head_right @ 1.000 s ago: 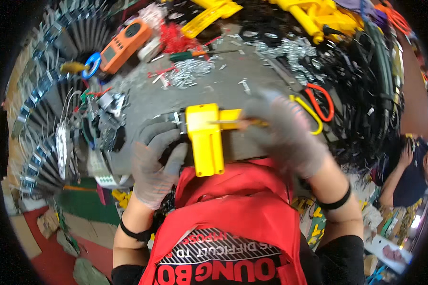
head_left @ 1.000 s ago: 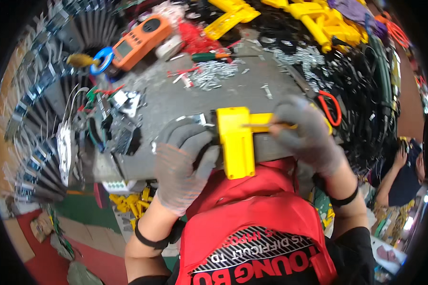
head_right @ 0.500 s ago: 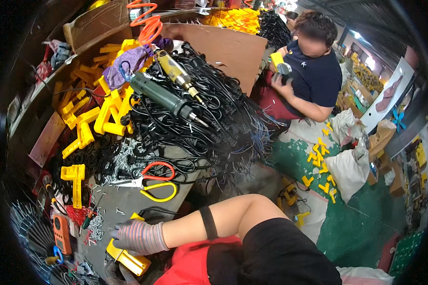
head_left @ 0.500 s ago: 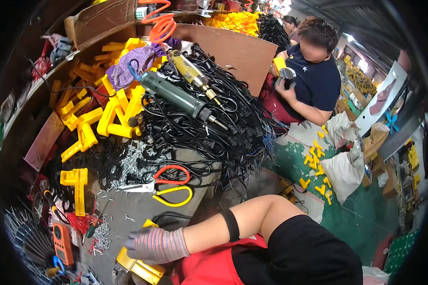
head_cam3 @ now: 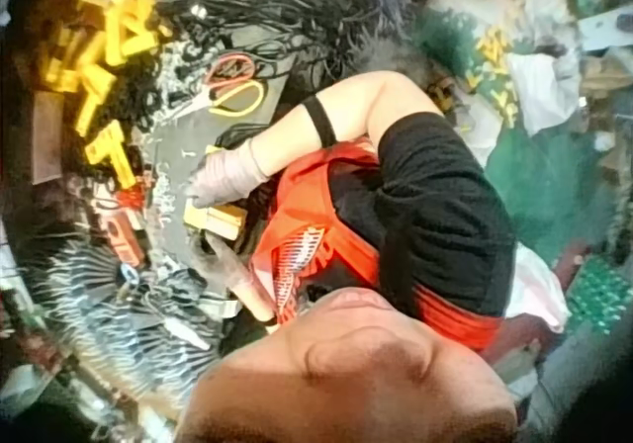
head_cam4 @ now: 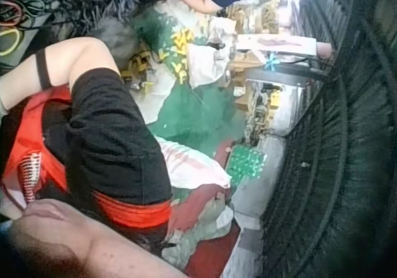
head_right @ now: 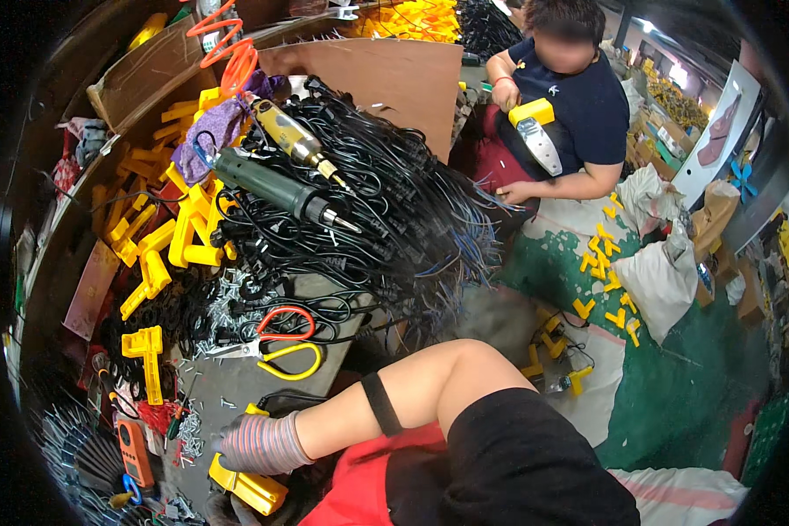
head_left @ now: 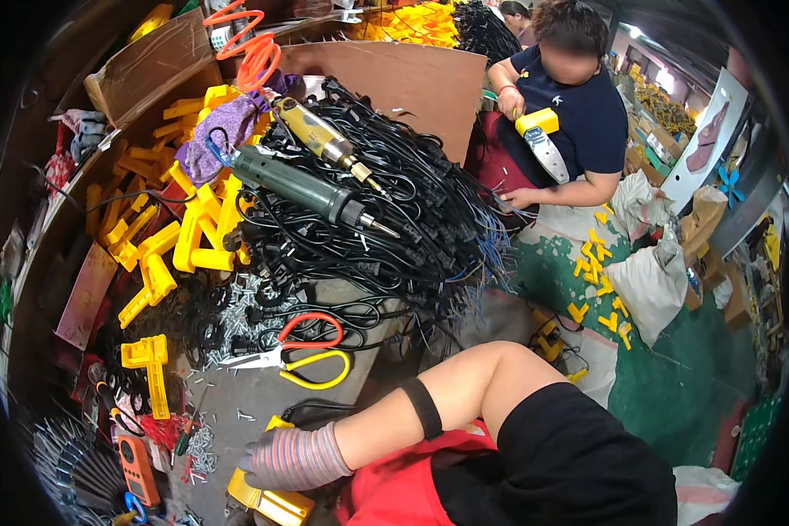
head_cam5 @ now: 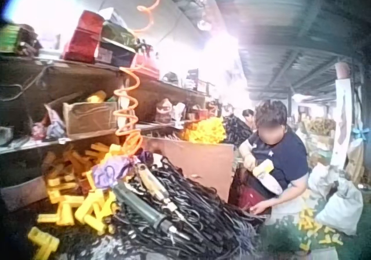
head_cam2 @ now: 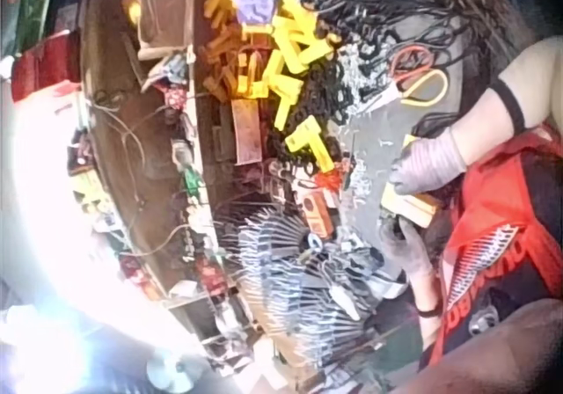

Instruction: Assembling and wiring plastic electronic components at a factory workstation.

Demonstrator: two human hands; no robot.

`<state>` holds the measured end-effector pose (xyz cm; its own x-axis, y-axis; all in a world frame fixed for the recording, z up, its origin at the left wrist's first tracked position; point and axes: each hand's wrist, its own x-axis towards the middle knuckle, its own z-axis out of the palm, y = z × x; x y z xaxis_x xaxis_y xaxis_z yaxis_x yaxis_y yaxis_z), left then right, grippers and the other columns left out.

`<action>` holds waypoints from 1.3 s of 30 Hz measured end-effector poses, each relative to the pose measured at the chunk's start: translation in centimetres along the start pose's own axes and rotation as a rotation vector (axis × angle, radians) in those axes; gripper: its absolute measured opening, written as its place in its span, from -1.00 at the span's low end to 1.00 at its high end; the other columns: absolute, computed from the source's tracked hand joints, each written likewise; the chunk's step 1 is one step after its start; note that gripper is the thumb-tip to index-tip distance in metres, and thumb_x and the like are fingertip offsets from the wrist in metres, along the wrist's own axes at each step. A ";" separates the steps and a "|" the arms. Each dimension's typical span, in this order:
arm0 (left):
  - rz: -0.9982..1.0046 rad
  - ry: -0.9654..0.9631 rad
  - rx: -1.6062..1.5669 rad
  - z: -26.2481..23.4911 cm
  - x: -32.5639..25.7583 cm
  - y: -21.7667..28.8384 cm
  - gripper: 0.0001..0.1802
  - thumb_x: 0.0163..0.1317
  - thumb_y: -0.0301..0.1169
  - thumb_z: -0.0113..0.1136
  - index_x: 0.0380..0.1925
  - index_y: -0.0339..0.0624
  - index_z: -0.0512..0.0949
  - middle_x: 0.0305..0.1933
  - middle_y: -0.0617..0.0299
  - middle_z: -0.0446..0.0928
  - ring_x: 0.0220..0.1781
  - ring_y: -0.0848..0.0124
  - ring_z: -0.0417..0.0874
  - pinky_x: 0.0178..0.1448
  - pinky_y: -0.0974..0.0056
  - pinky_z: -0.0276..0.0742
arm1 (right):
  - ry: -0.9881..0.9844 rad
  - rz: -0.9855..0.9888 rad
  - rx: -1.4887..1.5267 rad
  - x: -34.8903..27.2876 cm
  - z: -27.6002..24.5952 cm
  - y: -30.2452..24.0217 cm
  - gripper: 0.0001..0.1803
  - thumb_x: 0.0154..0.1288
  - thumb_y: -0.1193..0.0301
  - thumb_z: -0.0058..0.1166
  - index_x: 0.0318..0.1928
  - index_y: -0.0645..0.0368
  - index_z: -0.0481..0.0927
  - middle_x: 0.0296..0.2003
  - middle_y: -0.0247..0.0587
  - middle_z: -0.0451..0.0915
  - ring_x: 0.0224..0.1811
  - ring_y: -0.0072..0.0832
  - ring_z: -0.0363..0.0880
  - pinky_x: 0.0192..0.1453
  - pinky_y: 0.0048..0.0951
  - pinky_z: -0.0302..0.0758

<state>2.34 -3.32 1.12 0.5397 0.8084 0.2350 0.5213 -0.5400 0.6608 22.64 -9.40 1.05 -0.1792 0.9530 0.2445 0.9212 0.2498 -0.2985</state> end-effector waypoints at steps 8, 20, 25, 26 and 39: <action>0.107 0.006 -0.028 -0.7 0.7 3.0 -0.71 0.23 -0.35 0.24 -0.19 -0.40 0.54 -0.14 -0.06 0.56 -0.09 0.06 0.56 0.02 0.12 0.47 | 0.101 0.041 0.010 -0.5 0.9 0.7 -0.77 -0.03 0.35 0.25 -0.33 0.16 0.65 -0.31 -0.14 0.59 -0.25 -0.20 0.67 -0.23 -0.28 0.62; 0.644 -0.128 0.260 1.3 4.1 4.9 -0.74 0.07 -0.49 0.15 -0.19 -0.25 0.57 -0.20 -0.04 0.55 -0.17 -0.04 0.55 -0.08 0.03 0.46 | 0.046 0.003 0.076 -0.3 0.9 2.2 -0.83 0.04 0.34 0.19 -0.41 0.19 0.66 -0.36 -0.13 0.64 -0.28 -0.18 0.68 -0.28 -0.28 0.62; 0.687 -0.222 0.427 1.5 5.3 7.4 -0.81 -0.03 -0.50 0.13 -0.34 -0.26 0.54 -0.27 -0.07 0.53 -0.25 -0.06 0.50 -0.15 -0.01 0.42 | 0.051 0.033 0.055 -0.3 1.3 2.8 -0.82 0.05 0.34 0.18 -0.37 0.19 0.66 -0.36 -0.11 0.64 -0.28 -0.16 0.68 -0.25 -0.24 0.63; 0.686 -0.249 0.449 1.6 5.4 7.7 -0.82 -0.05 -0.50 0.12 -0.37 -0.26 0.53 -0.28 -0.08 0.52 -0.26 -0.06 0.49 -0.16 -0.02 0.41 | 0.074 0.033 0.063 -0.3 1.2 2.9 -0.80 0.05 0.34 0.18 -0.36 0.19 0.66 -0.36 -0.12 0.64 -0.28 -0.16 0.68 -0.25 -0.24 0.63; 0.701 -0.211 0.430 1.6 5.1 6.7 -0.82 0.04 -0.47 0.08 -0.33 -0.25 0.55 -0.26 -0.05 0.53 -0.28 -0.06 0.49 -0.16 -0.04 0.39 | -0.211 0.109 0.172 -2.1 -4.1 3.6 -0.73 0.04 0.26 0.22 -0.31 0.19 0.62 -0.42 -0.13 0.62 -0.36 -0.11 0.64 -0.33 -0.19 0.58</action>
<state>9.62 -3.19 5.64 0.9213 0.2162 0.3232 0.2032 -0.9763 0.0739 27.71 -11.23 3.26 -0.1671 0.9859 0.0106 0.8701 0.1525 -0.4686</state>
